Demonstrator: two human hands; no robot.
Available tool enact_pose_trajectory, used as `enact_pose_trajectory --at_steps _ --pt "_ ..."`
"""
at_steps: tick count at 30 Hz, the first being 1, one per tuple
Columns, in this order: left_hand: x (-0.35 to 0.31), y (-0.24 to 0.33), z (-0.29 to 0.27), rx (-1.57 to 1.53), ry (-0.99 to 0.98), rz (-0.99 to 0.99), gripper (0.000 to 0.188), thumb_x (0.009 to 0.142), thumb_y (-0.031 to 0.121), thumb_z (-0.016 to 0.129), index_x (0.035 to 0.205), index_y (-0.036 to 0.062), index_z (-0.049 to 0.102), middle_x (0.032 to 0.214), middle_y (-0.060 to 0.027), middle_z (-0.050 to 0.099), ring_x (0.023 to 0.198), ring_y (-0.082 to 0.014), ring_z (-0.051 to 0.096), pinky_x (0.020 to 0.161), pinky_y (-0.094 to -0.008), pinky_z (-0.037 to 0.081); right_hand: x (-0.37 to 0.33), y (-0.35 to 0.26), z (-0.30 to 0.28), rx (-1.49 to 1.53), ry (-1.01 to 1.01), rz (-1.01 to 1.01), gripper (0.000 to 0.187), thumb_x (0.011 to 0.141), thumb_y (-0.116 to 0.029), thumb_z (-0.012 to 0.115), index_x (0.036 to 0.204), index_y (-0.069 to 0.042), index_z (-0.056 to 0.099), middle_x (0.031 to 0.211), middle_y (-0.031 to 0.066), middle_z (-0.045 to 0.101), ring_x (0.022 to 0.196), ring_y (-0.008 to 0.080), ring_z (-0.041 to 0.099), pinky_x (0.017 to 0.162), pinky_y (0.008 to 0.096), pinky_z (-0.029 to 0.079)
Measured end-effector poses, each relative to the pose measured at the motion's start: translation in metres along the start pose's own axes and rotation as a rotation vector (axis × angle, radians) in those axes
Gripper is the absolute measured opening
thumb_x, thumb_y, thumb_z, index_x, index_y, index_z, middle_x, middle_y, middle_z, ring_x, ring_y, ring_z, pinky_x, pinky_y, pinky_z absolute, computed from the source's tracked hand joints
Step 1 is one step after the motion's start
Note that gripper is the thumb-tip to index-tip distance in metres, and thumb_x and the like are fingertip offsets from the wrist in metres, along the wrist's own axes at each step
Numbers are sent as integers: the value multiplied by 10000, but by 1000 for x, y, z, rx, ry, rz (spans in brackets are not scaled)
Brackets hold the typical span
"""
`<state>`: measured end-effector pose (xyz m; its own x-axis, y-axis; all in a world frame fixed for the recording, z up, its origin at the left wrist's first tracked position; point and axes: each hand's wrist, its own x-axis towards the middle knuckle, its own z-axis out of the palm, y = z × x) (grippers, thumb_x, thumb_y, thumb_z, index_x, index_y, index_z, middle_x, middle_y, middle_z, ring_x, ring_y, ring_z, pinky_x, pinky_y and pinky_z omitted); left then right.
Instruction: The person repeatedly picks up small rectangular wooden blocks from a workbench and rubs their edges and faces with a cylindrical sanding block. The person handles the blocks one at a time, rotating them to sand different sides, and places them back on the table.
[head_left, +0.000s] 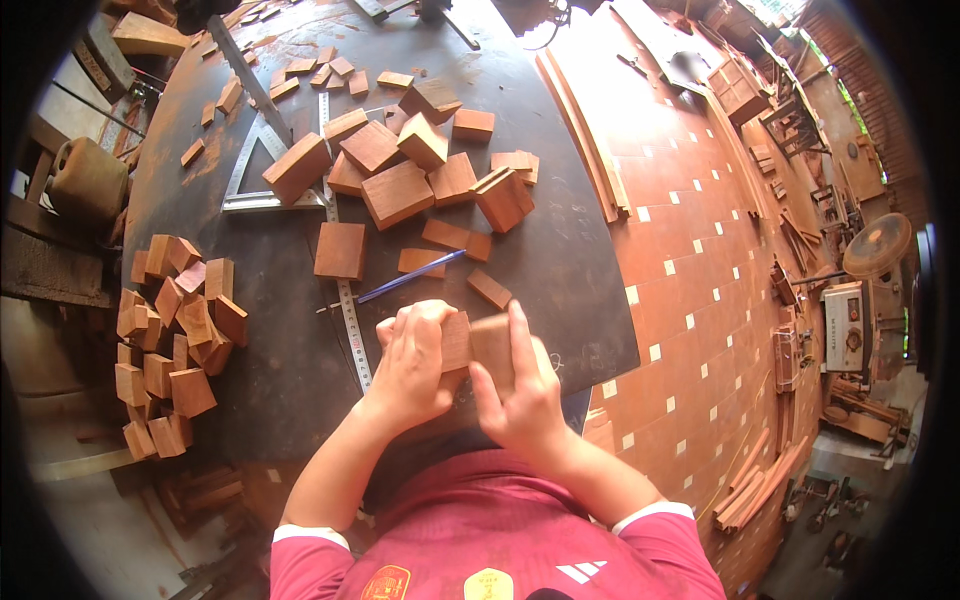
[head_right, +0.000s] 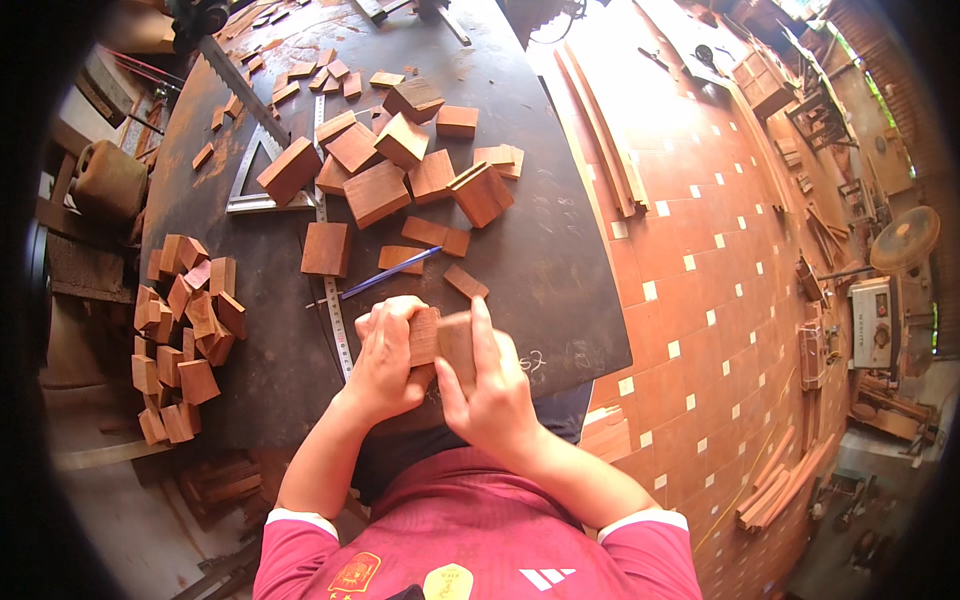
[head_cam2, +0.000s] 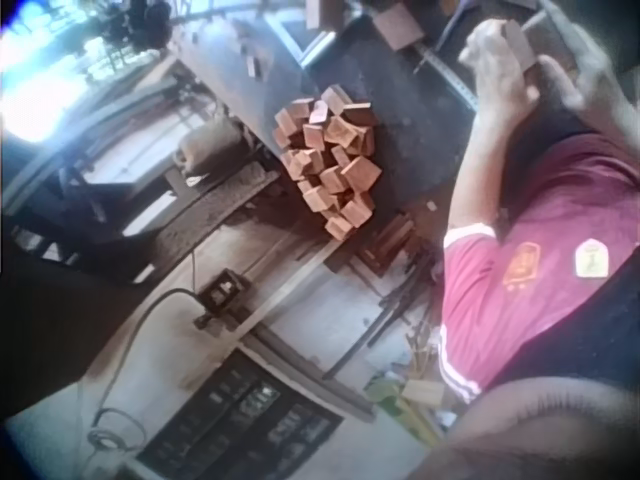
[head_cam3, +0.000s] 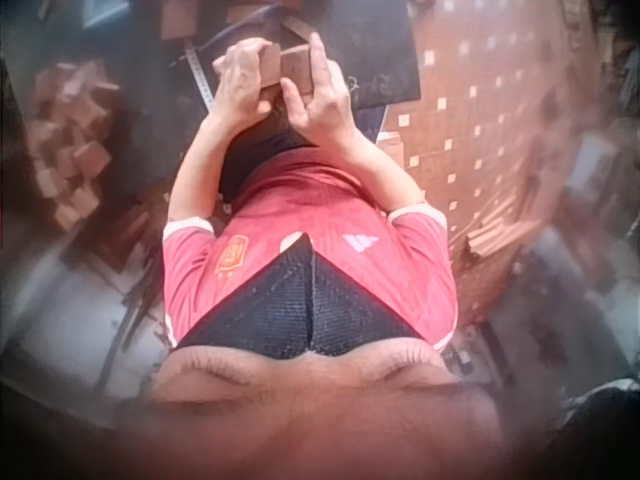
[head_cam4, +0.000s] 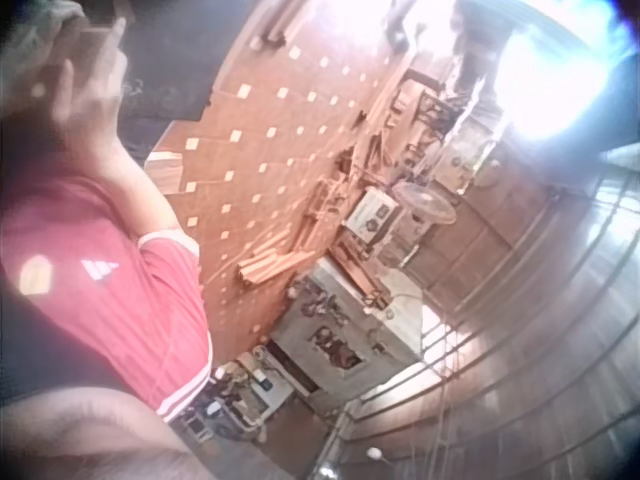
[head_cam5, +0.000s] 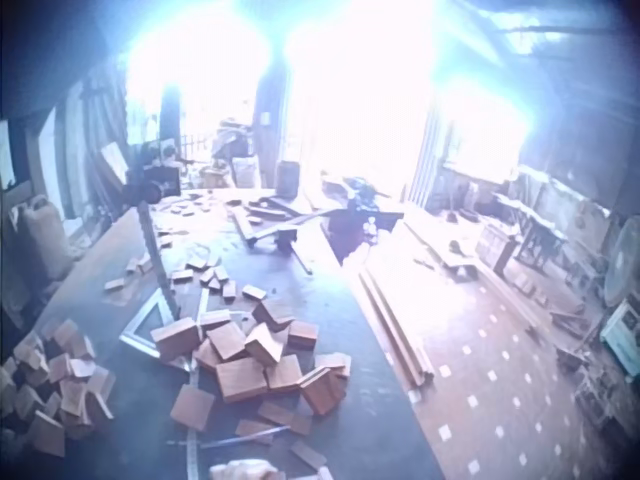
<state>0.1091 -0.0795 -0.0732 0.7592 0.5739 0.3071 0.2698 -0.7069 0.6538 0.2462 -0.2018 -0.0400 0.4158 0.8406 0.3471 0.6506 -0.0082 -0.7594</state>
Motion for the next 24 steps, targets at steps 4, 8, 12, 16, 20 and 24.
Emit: enact_pose_trajectory --at_steps 4,8,12,16,20,24 --pt "1 -1 -3 -23 10 -13 758 724 126 901 1376 69 520 1318 -161 606 1205 -366 593 1020 -476 386 22 6 8 101 22 82 802 946 -106 756 1633 42 370 1149 271 663 962 397 705 867 441 576" --pt "-1 3 -8 -188 126 -38 718 735 168 948 1331 74 560 1264 -168 643 1185 -377 629 1023 -471 453 13 5 -10 94 60 76 842 925 -99 785 1642 23 360 1176 280 638 999 423 690 888 469 574" --pt "-1 0 -7 -311 174 -60 786 717 218 992 1335 72 529 1306 -181 643 1214 -382 630 1043 -459 484 4 11 -32 -2 124 90 862 912 -109 810 1641 26 369 1269 231 644 1108 337 682 972 414 548" --pt "-7 -4 -9 -289 97 -100 813 722 239 987 1352 69 500 1376 -186 624 1245 -380 617 1068 -467 462 -1 9 -36 -20 147 70 891 863 -112 851 1608 58 393 1265 262 618 1096 406 659 963 456 546" --pt "-7 0 -26 -188 -32 -79 805 726 202 961 1374 56 505 1432 -182 604 1299 -381 587 1109 -461 441 -8 8 -37 -55 126 76 873 843 -105 859 1583 64 426 1273 265 617 1110 410 655 973 465 542" --pt "-2 3 -38 -98 -101 -15 910 708 165 953 1486 38 497 1447 -189 594 1349 -383 557 1169 -447 420 -14 11 -42 -72 130 118 850 836 -95 854 1566 63 449 1273 263 618 1113 408 652 977 463 540"
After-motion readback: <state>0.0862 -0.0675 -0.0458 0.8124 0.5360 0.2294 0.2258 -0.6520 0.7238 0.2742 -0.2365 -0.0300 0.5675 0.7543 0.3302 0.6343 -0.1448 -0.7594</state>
